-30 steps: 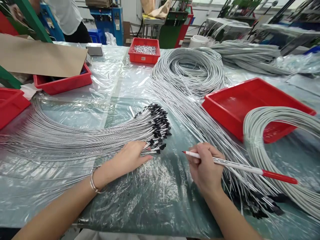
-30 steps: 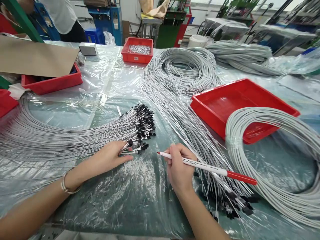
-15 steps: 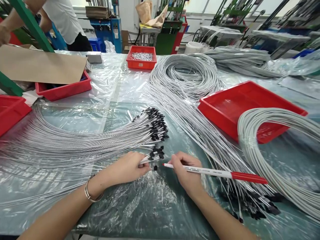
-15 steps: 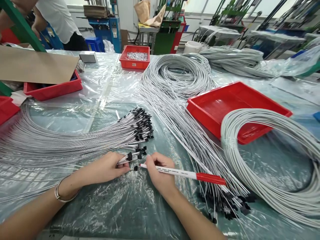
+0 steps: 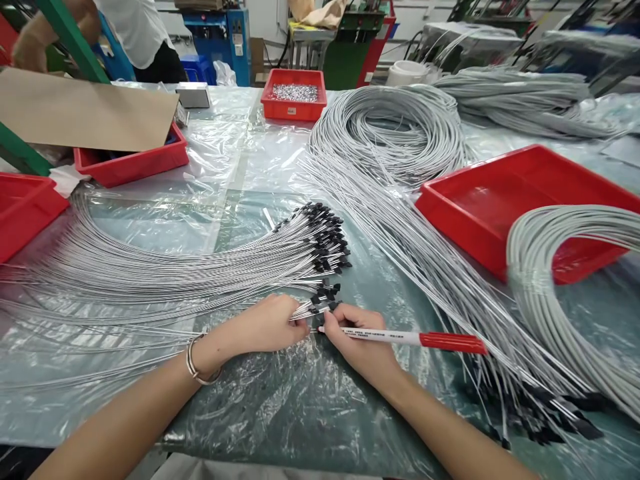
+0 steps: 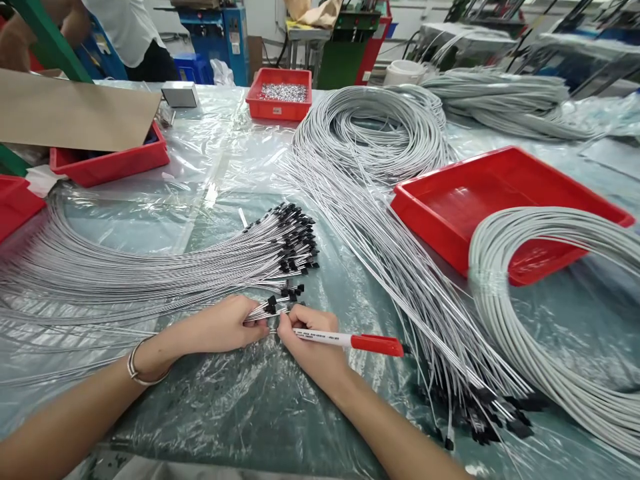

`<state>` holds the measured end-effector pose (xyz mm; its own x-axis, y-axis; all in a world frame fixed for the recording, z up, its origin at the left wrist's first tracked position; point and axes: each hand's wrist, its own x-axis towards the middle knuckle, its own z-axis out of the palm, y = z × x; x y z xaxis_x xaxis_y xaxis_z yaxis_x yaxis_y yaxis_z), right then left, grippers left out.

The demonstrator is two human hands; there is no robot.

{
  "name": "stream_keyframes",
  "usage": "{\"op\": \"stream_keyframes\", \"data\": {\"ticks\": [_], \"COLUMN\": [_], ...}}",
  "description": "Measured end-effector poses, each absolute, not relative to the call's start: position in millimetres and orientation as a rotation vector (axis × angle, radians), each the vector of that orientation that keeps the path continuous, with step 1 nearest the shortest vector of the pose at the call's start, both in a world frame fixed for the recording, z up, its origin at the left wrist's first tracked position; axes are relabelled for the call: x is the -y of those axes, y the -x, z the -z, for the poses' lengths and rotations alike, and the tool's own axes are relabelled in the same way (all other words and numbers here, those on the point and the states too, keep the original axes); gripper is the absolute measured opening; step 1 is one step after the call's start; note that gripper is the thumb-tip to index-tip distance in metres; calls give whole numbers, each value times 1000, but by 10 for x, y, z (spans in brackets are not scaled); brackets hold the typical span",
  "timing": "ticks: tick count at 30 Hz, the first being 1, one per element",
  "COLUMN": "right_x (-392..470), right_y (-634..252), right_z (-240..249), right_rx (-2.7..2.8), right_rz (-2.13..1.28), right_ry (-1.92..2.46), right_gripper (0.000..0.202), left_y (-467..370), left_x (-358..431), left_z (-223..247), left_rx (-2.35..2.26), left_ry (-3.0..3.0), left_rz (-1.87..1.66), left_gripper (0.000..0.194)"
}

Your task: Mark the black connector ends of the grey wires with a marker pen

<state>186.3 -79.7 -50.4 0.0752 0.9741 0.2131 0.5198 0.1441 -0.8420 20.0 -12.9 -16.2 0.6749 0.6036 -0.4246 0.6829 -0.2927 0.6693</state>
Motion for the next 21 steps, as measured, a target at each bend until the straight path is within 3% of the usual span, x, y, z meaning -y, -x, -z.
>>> {"op": "stream_keyframes", "data": {"ticks": [11, 16, 21], "right_x": [787, 766, 739], "right_y": [-1880, -2042, -2283], "right_z": [509, 402, 290], "right_rx": [1569, 1276, 829], "right_rz": [-741, -746, -674], "right_ry": [1463, 1442, 1153], "right_gripper": [35, 34, 30], "left_y": [-210, -164, -179], "left_x": [139, 144, 85], "left_z": [116, 20, -53], "left_rx": [-988, -965, -960], "left_ry": [-2017, -2002, -1998], "left_rz": [122, 110, -47], "left_gripper": [32, 37, 42]}}
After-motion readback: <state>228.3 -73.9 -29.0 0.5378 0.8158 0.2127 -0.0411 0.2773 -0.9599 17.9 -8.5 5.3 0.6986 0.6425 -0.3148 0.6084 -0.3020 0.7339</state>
